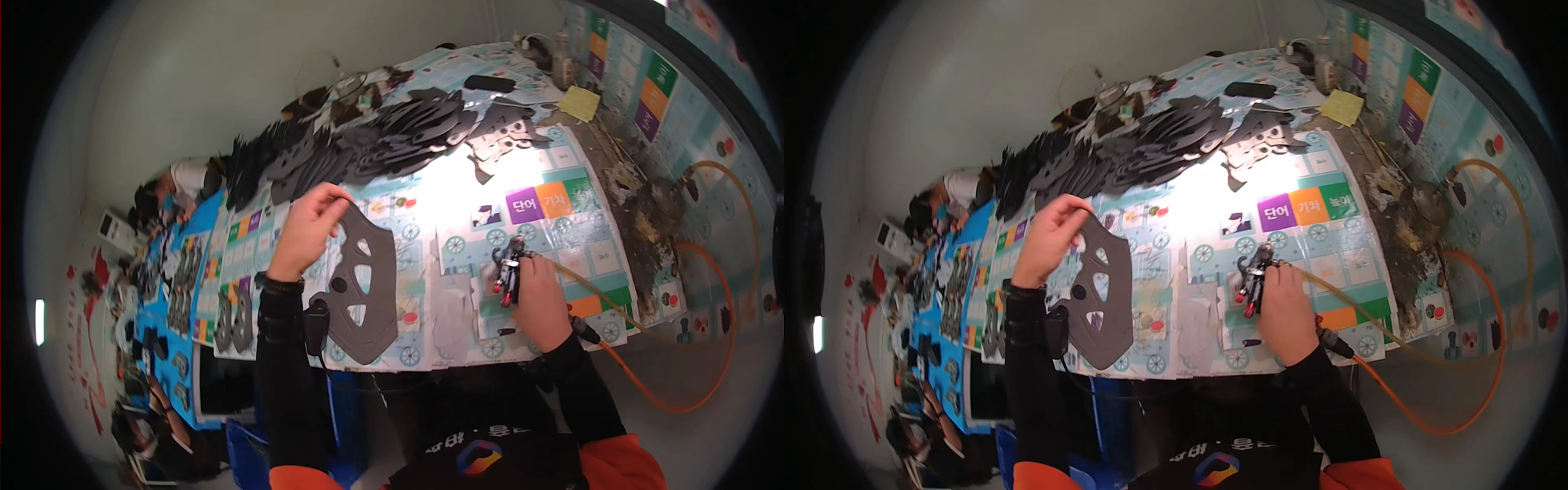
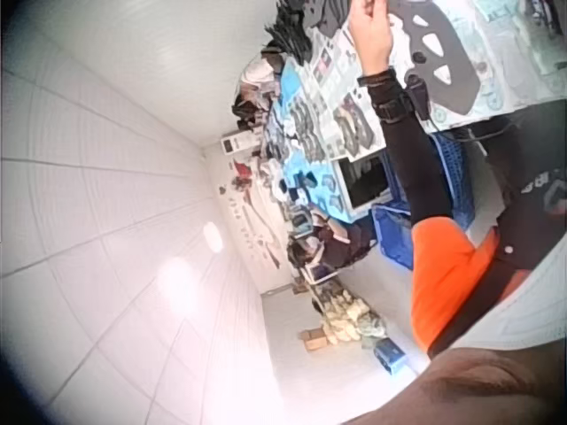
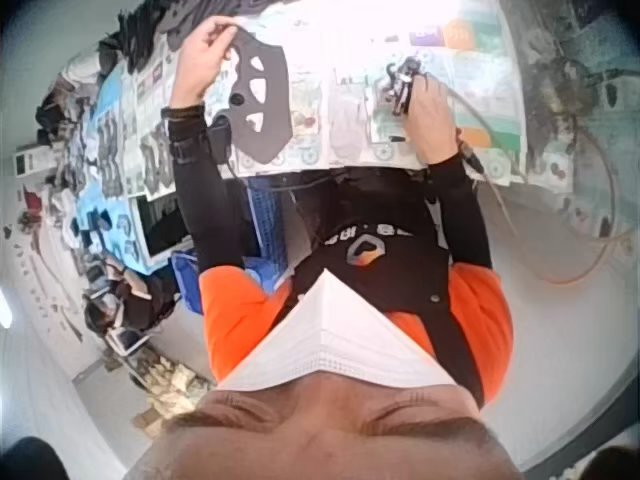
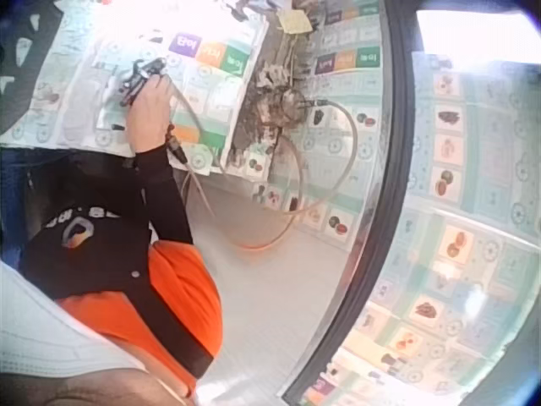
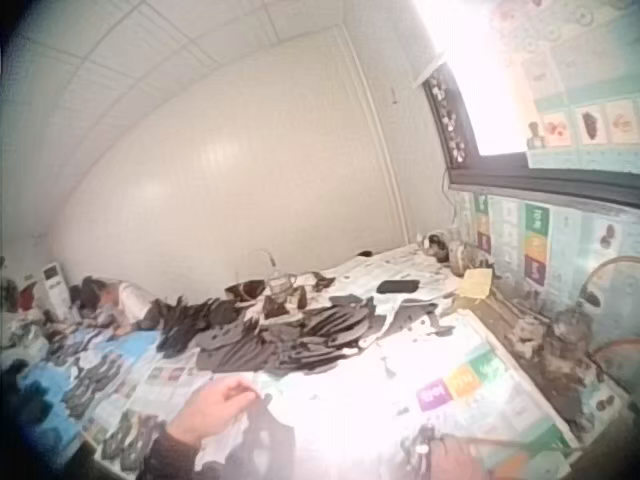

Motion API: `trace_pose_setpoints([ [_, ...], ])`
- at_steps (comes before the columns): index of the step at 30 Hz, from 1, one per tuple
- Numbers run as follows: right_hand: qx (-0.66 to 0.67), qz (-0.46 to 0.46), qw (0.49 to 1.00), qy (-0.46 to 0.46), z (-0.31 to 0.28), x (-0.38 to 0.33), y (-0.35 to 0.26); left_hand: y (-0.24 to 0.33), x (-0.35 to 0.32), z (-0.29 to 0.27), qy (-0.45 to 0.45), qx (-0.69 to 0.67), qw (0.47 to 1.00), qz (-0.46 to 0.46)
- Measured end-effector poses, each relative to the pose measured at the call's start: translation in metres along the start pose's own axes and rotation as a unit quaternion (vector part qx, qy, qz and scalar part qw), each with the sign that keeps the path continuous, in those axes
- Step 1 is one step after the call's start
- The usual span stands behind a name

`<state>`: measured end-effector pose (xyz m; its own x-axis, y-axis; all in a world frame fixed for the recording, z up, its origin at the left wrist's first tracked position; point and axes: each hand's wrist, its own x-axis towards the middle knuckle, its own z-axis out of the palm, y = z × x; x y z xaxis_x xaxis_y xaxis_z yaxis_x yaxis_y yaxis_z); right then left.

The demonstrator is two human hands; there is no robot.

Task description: The person applies adhesive to several shoe components using a spray gun. They handle the components one at a time, positioning them under the spray and then setting them aside on the work surface.

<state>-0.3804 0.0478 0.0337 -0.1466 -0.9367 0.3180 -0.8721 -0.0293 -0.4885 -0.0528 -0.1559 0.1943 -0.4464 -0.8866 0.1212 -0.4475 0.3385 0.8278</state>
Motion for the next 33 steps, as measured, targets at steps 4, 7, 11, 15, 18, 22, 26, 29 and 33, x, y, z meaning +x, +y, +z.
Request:
trace_pose_setpoints([
  [4,-0.015,-0.002,0.999,-0.036,-0.006,0.006,-0.006,-0.089,-0.034,0.026,-0.045,0.037,0.997,-0.053],
  [7,0.015,0.009,0.999,-0.038,-0.018,0.008,0.011,-0.117,-0.085,0.047,0.065,0.251,0.966,-0.027],
  [11,0.222,0.148,0.961,-0.067,-0.06,0.009,0.019,-0.106,-0.183,0.071,0.114,0.358,0.911,-0.169],
  [15,0.372,0.198,0.896,-0.14,-0.099,0.035,-0.029,-0.107,-0.2,0.086,0.215,0.286,0.927,-0.11],
  [18,0.355,0.188,0.883,-0.244,-0.109,0.049,-0.071,-0.124,-0.193,0.079,0.208,0.146,0.959,-0.128],
  [22,0.363,0.132,0.849,-0.361,-0.09,0.046,-0.103,-0.119,-0.19,0.087,0.17,-0.163,0.951,-0.201],
  [26,0.294,0.158,0.81,-0.482,-0.075,0.058,-0.143,-0.121,-0.194,0.107,0.197,-0.138,0.958,-0.155],
  [29,0.234,0.13,0.807,-0.526,-0.063,0.067,-0.155,-0.117,-0.193,0.115,0.245,-0.082,0.957,-0.13],
  [33,0.181,0.08,0.802,-0.564,-0.047,0.075,-0.168,-0.121,-0.191,0.12,0.29,0.082,0.953,-0.017],
])
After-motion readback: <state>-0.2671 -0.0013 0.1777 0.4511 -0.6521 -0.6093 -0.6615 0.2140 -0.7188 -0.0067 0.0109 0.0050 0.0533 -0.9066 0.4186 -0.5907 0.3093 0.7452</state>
